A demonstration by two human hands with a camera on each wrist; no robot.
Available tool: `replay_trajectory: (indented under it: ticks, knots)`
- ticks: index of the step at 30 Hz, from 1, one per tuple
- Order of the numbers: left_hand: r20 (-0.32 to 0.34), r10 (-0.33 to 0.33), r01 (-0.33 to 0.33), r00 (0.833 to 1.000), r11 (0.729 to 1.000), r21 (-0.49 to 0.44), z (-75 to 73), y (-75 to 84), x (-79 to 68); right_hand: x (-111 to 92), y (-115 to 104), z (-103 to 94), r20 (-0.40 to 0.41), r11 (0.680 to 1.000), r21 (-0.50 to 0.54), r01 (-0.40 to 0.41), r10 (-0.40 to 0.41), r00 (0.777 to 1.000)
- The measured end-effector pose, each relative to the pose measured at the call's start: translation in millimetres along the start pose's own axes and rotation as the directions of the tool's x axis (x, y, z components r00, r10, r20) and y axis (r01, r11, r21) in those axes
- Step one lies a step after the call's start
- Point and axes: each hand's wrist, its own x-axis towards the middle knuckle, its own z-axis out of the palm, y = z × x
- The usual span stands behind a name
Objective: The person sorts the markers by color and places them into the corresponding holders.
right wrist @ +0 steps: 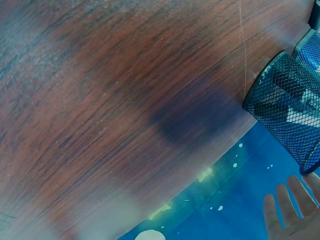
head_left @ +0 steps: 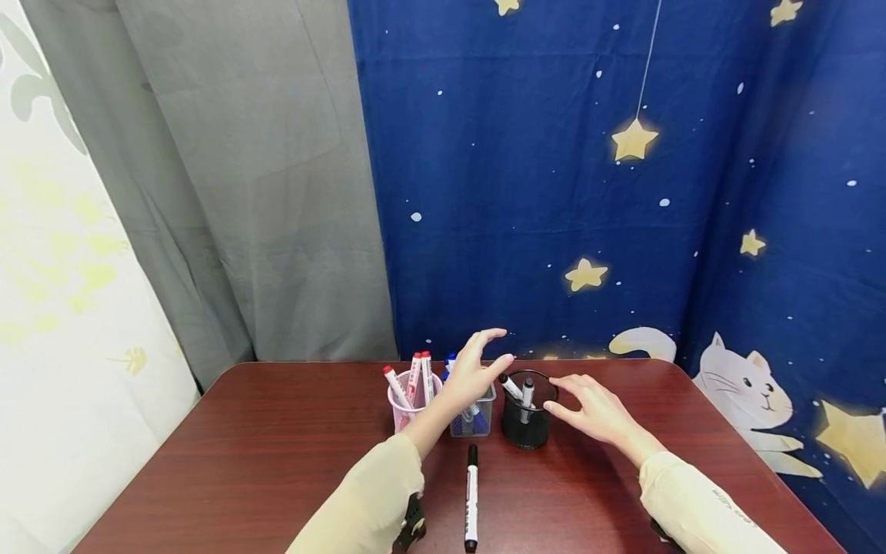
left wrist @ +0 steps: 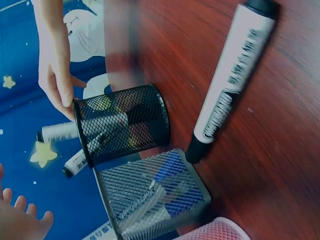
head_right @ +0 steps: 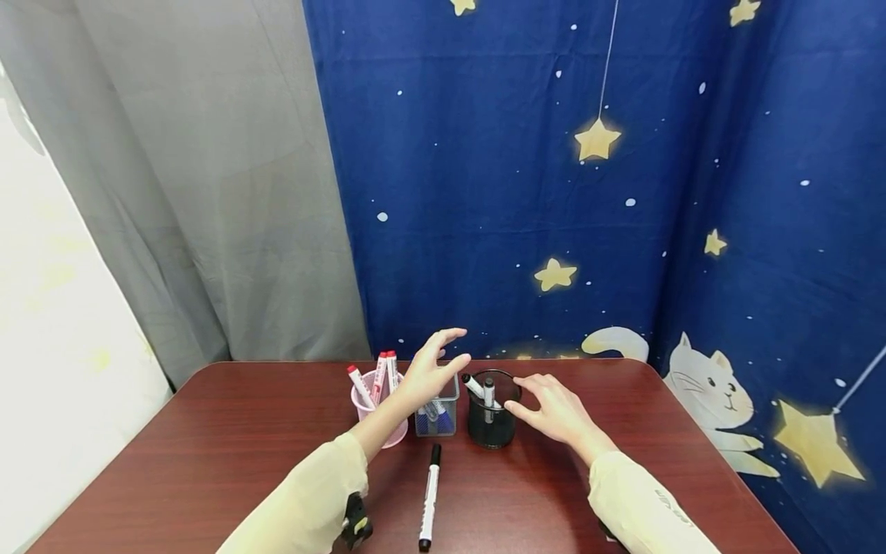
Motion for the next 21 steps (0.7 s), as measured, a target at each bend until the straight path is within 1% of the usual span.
replay_trajectory:
  ticks: [3, 7, 9, 11, 12, 13, 14, 15, 18, 19, 21]
  knots:
    - [0.015, 0.026, -0.026, 1.000, 1.000, 0.000, -6.6, -0.6, -10.3, 0.1, 0.4, 0.4, -0.003, 1.000, 0.003, 0.003, -0.003, 1.000]
    - [0.051, 0.096, -0.096, 0.994, 0.995, -0.003, -14.5, -3.3, -31.0, -0.2, -0.2, 1.0, -0.001, 1.000, 0.001, 0.001, -0.001, 1.000]
    - [0.096, 0.131, -0.133, 0.987, 0.991, 0.016, -17.9, -6.4, -44.0, -0.7, -1.1, 0.8, 0.003, 1.000, -0.001, -0.002, 0.002, 1.000]
    - [0.157, 0.173, -0.185, 0.972, 0.981, 0.062, -21.4, -10.1, -57.9, -0.9, -1.7, 0.7, 0.006, 1.000, -0.001, -0.003, 0.003, 1.000]
    - [0.193, 0.198, -0.220, 0.961, 0.970, 0.101, -23.3, -12.3, -65.0, -1.0, -1.9, 0.6, 0.007, 1.000, -0.001, -0.004, 0.004, 1.000]
    - [0.233, 0.231, -0.267, 0.945, 0.954, 0.138, -25.1, -14.5, -71.7, -1.0, -1.9, 0.4, 0.008, 1.000, -0.001, -0.005, 0.005, 1.000]
    - [0.273, 0.263, -0.316, 0.925, 0.933, 0.173, -26.8, -16.6, -77.9, -1.1, -1.9, 0.2, 0.008, 1.000, -0.002, -0.006, 0.006, 1.000]
    - [0.311, 0.293, -0.366, 0.904, 0.907, 0.210, -28.3, -19.0, -83.8, -1.0, -1.9, 0.0, 0.007, 1.000, 0.000, -0.007, 0.007, 1.000]
    - [0.410, 0.370, -0.507, 0.834, 0.807, 0.302, -32.1, -25.8, -99.4, -0.9, -1.5, -0.5, 0.008, 1.000, 0.002, -0.010, 0.010, 1.000]
    - [0.440, 0.388, -0.547, 0.810, 0.771, 0.326, -32.9, -27.7, -103.8, -0.9, -1.3, -0.5, 0.009, 1.000, 0.001, -0.010, 0.010, 1.000]
    - [0.495, 0.406, -0.611, 0.768, 0.696, 0.377, -33.9, -31.6, -111.8, -0.8, -0.9, -0.4, 0.009, 1.000, 0.001, -0.009, 0.009, 1.000]
